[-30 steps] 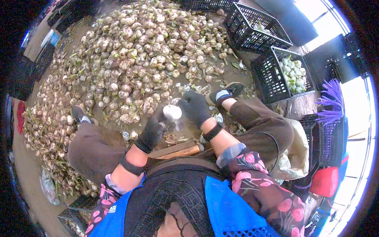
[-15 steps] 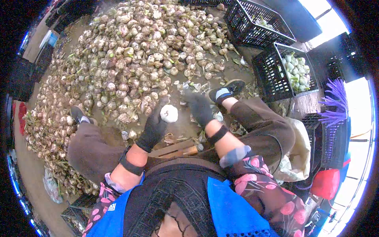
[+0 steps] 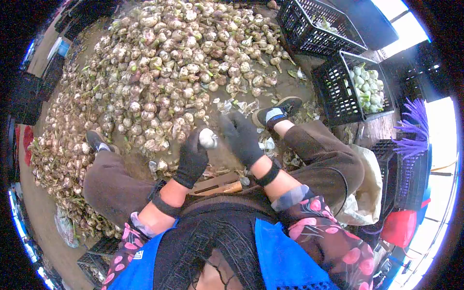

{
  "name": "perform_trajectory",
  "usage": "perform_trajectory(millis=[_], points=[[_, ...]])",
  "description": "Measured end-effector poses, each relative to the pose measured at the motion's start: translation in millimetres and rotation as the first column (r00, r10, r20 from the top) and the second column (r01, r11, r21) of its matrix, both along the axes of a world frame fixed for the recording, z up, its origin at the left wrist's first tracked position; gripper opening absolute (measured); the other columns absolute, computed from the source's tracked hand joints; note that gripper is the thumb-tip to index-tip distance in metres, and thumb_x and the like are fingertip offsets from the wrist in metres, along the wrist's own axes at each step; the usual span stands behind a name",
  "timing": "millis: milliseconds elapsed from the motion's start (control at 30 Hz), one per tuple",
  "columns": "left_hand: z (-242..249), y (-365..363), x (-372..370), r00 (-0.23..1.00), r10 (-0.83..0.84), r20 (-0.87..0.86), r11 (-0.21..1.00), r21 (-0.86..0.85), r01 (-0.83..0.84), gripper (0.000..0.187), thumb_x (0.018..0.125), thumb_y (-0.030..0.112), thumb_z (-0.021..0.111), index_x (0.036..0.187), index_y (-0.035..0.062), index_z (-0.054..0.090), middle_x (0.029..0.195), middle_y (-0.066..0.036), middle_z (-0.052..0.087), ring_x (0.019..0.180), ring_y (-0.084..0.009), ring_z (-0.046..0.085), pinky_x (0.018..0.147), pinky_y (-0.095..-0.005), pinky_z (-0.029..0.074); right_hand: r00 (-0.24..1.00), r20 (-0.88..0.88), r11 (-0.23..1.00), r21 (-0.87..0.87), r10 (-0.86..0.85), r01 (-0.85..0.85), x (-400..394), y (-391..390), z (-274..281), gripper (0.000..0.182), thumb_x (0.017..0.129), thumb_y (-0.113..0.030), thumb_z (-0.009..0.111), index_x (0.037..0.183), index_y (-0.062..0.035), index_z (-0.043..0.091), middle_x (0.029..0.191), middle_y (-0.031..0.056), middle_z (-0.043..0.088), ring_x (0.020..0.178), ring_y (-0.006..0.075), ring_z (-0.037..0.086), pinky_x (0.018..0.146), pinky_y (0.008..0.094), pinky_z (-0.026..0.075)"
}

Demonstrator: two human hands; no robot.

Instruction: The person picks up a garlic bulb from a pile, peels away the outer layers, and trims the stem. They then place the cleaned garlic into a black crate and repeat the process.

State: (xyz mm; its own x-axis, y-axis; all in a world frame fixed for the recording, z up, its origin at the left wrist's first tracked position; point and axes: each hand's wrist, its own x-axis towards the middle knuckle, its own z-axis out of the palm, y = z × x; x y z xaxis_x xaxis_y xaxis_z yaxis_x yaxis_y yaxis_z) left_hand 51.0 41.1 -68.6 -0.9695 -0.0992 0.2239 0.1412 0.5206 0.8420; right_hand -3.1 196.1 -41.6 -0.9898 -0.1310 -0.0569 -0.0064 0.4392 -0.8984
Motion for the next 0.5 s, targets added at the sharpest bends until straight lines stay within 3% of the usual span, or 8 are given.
perform_trajectory(millis=[133, 200, 233, 267, 300, 367, 433, 500], points=[[12.5, 1.5, -0.9, 0.997, -0.076, 0.013, 0.996, 0.037, 0.075, 0.036, 0.079, -0.002, 0.048, 0.115, 0.0012, 0.052, 0.1, -0.018, 0.061, 0.095, -0.0324, 0.06, 0.085, -0.038, 0.047, 0.936, -0.038, 0.898, 0.299, 0.35, -0.323, 6.3, -2.8, 25.3, 0.026, 0.09, -0.032, 0.053, 0.087, -0.0062, 0.059, 0.082, 0.0181, 0.062, 0.078, 0.0351, 0.06, 0.065, 0.0419, 0.047], [19.2, 0.6, -1.3, 0.952, -0.214, 0.218, 0.893, 0.438, 0.1, 0.037, 0.079, 0.0, 0.052, 0.117, 0.0021, 0.051, 0.102, -0.014, 0.061, 0.096, -0.0253, 0.06, 0.083, -0.0348, 0.049, 0.984, -0.053, 0.95, 0.273, 0.17, -0.149, -16.6, 12.4, -20.8, 0.025, 0.09, -0.031, 0.053, 0.089, -0.0068, 0.059, 0.087, 0.0177, 0.062, 0.079, 0.034, 0.06, 0.067, 0.0418, 0.048], [16.7, 0.6, -0.4, 0.952, -0.225, 0.207, 0.893, 0.435, 0.117, 0.037, 0.079, 0.0, 0.052, 0.117, 0.0021, 0.051, 0.102, -0.014, 0.061, 0.096, -0.0253, 0.06, 0.083, -0.0348, 0.049, 0.998, -0.064, 0.97, 0.24, -0.015, 0.03, -25.8, 21.7, -34.3, 0.025, 0.09, -0.031, 0.053, 0.092, -0.0075, 0.059, 0.092, 0.0173, 0.063, 0.08, 0.0329, 0.061, 0.068, 0.0416, 0.049], [7.8, 0.9, -0.2, 0.96, -0.213, 0.179, 0.918, 0.374, 0.134, 0.036, 0.081, 0.002, 0.053, 0.117, 0.0023, 0.051, 0.103, -0.012, 0.06, 0.095, -0.0218, 0.06, 0.081, -0.0337, 0.05, 0.99, -0.013, 0.937, 0.324, 0.141, -0.129, -30.5, 37.5, -31.2, 0.025, 0.09, -0.028, 0.053, 0.106, -0.0094, 0.059, 0.107, 0.0125, 0.061, 0.087, 0.0286, 0.06, 0.076, 0.0409, 0.049], [-3.4, 2.2, -2.2, 0.969, -0.203, 0.143, 0.936, 0.319, 0.149, 0.036, 0.082, 0.004, 0.055, 0.117, 0.0025, 0.051, 0.105, -0.01, 0.06, 0.094, -0.0184, 0.06, 0.079, -0.0326, 0.051, 0.861, 0.504, 0.895, -0.409, 0.06, 0.177, -30.7, 31.1, -31.8, 0.033, 0.088, -0.026, 0.056, 0.117, -0.0097, 0.055, 0.118, 0.0073, 0.058, 0.097, 0.0257, 0.059, 0.088, 0.0387, 0.045], [-17.6, 11.8, -0.4, 0.951, -0.202, 0.232, 0.791, 0.611, 0.019, 0.042, 0.085, 0.012, 0.056, 0.126, 0.0067, 0.046, 0.105, -0.007, 0.059, 0.09, -0.0161, 0.061, 0.075, -0.0306, 0.054, 0.925, -0.028, 0.909, -0.178, 0.379, -0.378, -11.8, 27.6, -7.5, 0.039, 0.087, -0.02, 0.059, 0.123, -0.0085, 0.051, 0.123, 0.0069, 0.055, 0.104, 0.0222, 0.056, 0.093, 0.0369, 0.042], [-14.3, 11.4, -7.3, 0.867, -0.402, 0.295, 0.64, 0.768, 0.036, 0.052, 0.08, 0.0, 0.049, 0.131, 0.0056, 0.039, 0.105, -0.009, 0.058, 0.09, -0.0197, 0.06, 0.076, -0.0297, 0.051, 0.797, -0.188, 0.802, -0.066, 0.575, -0.594, -4.7, 13.9, 12.3, 0.04, 0.086, -0.017, 0.06, 0.124, -0.0102, 0.05, 0.121, 0.0073, 0.056, 0.109, 0.0211, 0.055, 0.095, 0.0355, 0.041], [27.0, 10.4, -10.3, 0.788, -0.496, 0.364, 0.649, 0.758, 0.059, 0.052, 0.08, 0.002, 0.052, 0.131, 0.0051, 0.04, 0.101, -0.009, 0.058, 0.09, -0.0179, 0.06, 0.076, -0.0293, 0.05, 0.774, 0.077, 0.772, 0.062, 0.629, -0.633, -43.1, 39.9, -14.6, 0.039, 0.085, -0.016, 0.06, 0.123, -0.0108, 0.052, 0.122, 0.0083, 0.056, 0.11, 0.0214, 0.054, 0.095, 0.0342, 0.042]])
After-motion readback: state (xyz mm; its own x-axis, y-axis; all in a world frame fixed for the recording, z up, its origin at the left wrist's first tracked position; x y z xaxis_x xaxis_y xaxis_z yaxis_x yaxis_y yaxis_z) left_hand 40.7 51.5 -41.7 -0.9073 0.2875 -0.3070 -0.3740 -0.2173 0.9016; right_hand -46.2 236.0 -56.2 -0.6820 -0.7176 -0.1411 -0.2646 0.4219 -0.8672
